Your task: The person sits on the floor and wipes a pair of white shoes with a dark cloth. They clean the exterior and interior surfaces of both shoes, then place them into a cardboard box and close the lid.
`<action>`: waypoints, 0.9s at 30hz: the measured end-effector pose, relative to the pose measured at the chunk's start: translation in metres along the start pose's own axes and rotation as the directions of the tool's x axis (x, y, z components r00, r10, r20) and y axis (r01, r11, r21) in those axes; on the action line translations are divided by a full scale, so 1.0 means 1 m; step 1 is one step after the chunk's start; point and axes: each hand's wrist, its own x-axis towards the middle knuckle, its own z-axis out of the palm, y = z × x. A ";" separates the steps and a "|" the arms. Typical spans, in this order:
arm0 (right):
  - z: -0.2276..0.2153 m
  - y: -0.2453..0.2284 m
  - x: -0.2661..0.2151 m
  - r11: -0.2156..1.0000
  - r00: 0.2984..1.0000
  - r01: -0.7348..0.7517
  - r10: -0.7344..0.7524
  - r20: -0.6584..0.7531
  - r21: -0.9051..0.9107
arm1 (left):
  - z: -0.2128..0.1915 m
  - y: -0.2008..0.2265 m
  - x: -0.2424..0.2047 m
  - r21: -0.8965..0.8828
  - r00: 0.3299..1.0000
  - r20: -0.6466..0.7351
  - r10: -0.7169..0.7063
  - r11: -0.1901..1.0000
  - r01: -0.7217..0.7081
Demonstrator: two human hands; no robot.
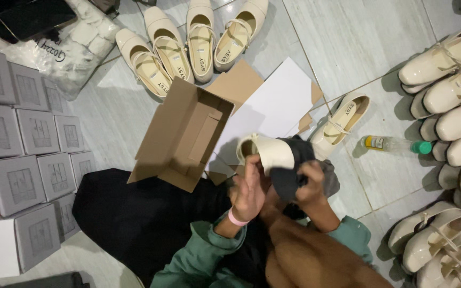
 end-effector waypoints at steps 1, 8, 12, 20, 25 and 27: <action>0.007 0.004 -0.008 0.999 0.999 0.032 -0.032 -0.030 0.024 | -0.008 -0.007 0.000 0.021 0.999 0.016 0.045 0.999 -0.046; 0.035 -0.004 -0.059 0.986 0.992 -0.086 0.072 0.104 0.141 | -0.055 -0.036 0.003 0.195 0.986 -0.164 -0.026 0.979 0.058; 0.031 -0.016 -0.062 0.993 0.997 0.059 -0.063 0.042 0.099 | -0.056 -0.036 -0.009 0.282 0.950 -0.314 0.000 0.955 0.094; 0.013 -0.016 -0.017 0.954 0.970 0.174 -0.209 0.123 0.245 | -0.063 -0.017 0.003 0.286 0.920 -0.373 0.117 0.958 -0.005; 0.011 -0.023 -0.005 0.949 0.948 0.210 -0.256 0.188 0.235 | -0.065 -0.013 0.003 0.227 0.900 -0.399 0.178 0.970 -0.092; 0.010 -0.022 -0.001 0.949 0.950 0.213 -0.256 0.177 0.231 | -0.065 -0.012 0.007 0.188 0.883 -0.443 0.158 0.979 -0.081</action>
